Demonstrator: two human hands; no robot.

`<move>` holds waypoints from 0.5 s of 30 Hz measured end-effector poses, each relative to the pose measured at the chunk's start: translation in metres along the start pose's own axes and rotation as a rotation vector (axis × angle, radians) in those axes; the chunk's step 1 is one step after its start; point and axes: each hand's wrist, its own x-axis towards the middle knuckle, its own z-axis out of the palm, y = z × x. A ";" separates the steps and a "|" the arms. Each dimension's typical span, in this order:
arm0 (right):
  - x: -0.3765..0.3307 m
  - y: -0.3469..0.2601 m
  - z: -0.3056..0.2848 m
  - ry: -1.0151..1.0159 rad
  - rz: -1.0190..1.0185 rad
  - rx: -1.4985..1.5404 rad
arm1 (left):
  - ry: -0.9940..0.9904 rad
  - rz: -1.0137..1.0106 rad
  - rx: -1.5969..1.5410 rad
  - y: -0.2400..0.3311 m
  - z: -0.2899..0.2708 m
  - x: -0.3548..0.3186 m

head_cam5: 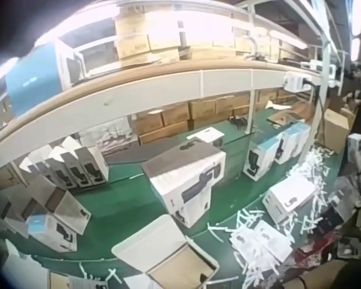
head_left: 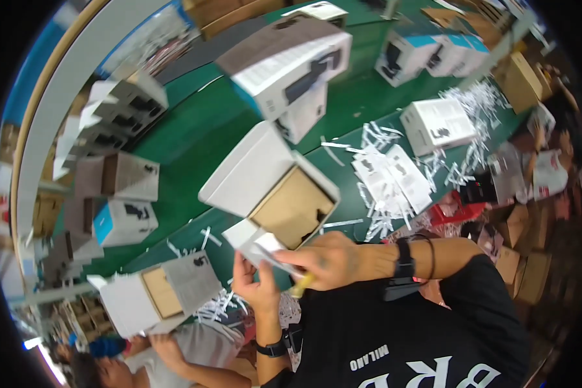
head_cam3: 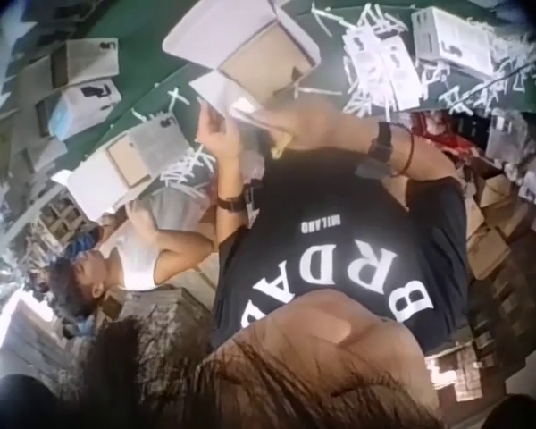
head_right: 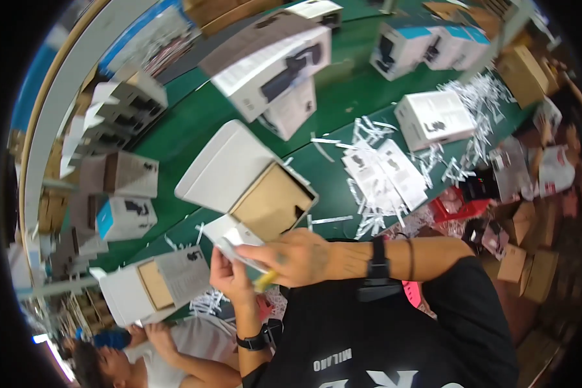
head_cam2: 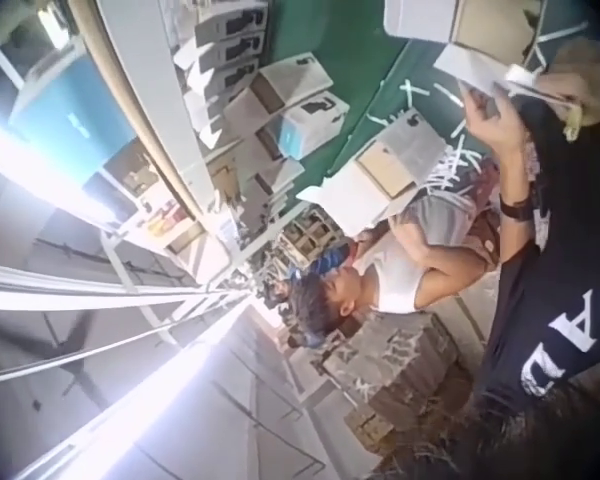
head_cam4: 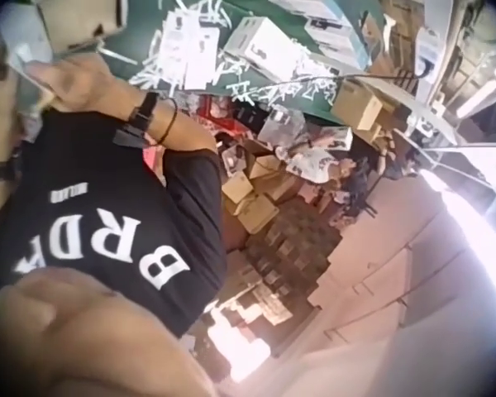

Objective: The person uses a utility knife to cut tape on a small blue box, removes a white box from inside, and places it into a larger white box. They then place a manual into the larger box, close its flaps, and set it aside on the table.

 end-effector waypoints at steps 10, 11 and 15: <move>-0.013 0.031 -0.057 0.321 0.376 0.016 | 0.025 0.126 0.421 0.016 0.002 0.009; -0.017 0.042 -0.069 0.418 0.520 0.090 | 0.033 0.125 0.430 0.019 0.007 0.012; -0.018 0.083 -0.075 0.278 0.977 0.182 | -0.016 0.586 0.851 0.025 0.028 0.015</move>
